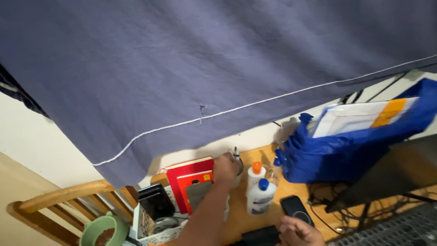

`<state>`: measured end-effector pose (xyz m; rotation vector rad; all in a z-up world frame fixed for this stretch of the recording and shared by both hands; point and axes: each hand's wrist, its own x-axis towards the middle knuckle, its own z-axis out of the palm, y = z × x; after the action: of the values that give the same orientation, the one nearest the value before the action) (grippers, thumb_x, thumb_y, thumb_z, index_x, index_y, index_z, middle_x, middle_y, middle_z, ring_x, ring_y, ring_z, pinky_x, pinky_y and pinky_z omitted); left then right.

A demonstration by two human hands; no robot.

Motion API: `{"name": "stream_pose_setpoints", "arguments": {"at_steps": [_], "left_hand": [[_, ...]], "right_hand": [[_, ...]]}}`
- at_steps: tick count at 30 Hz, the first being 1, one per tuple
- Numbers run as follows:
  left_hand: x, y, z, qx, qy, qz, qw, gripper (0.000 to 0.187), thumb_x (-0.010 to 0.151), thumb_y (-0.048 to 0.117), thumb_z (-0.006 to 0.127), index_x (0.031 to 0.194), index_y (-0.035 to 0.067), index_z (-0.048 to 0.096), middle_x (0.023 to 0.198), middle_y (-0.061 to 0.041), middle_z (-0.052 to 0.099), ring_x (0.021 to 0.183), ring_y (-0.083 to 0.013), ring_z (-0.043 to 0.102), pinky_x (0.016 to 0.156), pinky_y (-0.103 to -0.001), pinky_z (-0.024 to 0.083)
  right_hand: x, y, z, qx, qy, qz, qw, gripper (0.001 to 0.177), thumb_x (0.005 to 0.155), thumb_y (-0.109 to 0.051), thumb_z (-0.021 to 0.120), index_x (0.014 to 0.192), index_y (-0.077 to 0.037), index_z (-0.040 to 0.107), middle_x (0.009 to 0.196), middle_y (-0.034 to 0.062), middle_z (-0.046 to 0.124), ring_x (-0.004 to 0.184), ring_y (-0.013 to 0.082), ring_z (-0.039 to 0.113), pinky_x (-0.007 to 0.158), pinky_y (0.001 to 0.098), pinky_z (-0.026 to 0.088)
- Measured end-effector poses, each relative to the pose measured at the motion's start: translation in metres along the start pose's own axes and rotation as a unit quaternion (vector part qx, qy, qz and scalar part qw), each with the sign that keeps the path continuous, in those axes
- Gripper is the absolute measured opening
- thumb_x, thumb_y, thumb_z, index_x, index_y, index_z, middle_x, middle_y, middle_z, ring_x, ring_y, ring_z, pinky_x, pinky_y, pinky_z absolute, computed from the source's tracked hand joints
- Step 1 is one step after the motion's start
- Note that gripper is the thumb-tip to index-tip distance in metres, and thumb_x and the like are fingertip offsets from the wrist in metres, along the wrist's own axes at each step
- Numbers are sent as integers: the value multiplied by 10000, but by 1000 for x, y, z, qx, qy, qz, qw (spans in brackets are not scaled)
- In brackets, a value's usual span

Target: The person carries pens from a wooden desk and places them one at a time into a gray fabric organizer pouch resting on a black leather sofa, walking back and forth between the desk and the sofa while handling each pen.

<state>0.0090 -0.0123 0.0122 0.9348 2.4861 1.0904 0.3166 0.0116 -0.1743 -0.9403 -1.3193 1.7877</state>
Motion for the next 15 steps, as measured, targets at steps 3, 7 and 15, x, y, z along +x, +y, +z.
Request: {"name": "stream_pose_setpoints", "arguments": {"at_steps": [3, 7, 15], "left_hand": [[-13, 4, -10, -47, 45, 29, 997, 186, 799, 234, 771, 866, 66, 731, 870, -184, 734, 834, -370, 720, 765, -460, 568], [-55, 1, -26, -131, 58, 114, 983, 221, 844, 257, 767, 923, 53, 741, 881, -155, 766, 826, -311, 742, 723, -412, 570], [-187, -14, -40, -368, 8, 54, 928, 428, 915, 208, 720, 1271, -21, 655, 1180, -158, 768, 1073, -220, 737, 911, -326, 571]], "right_hand": [[-4, -22, 4, -46, -8, 52, 998, 281, 885, 41, 680, 1160, 22, 736, 935, 123, 802, 797, 180, 743, 688, 319, 595], [-22, -67, 17, -56, -27, 46, 997, 299, 905, 9, 662, 1197, 19, 729, 961, 109, 772, 806, 169, 719, 728, 305, 593], [-63, -136, 42, 13, -84, 45, 995, 319, 938, -40, 639, 1239, 48, 698, 970, 115, 734, 806, 198, 694, 722, 303, 562]]}}
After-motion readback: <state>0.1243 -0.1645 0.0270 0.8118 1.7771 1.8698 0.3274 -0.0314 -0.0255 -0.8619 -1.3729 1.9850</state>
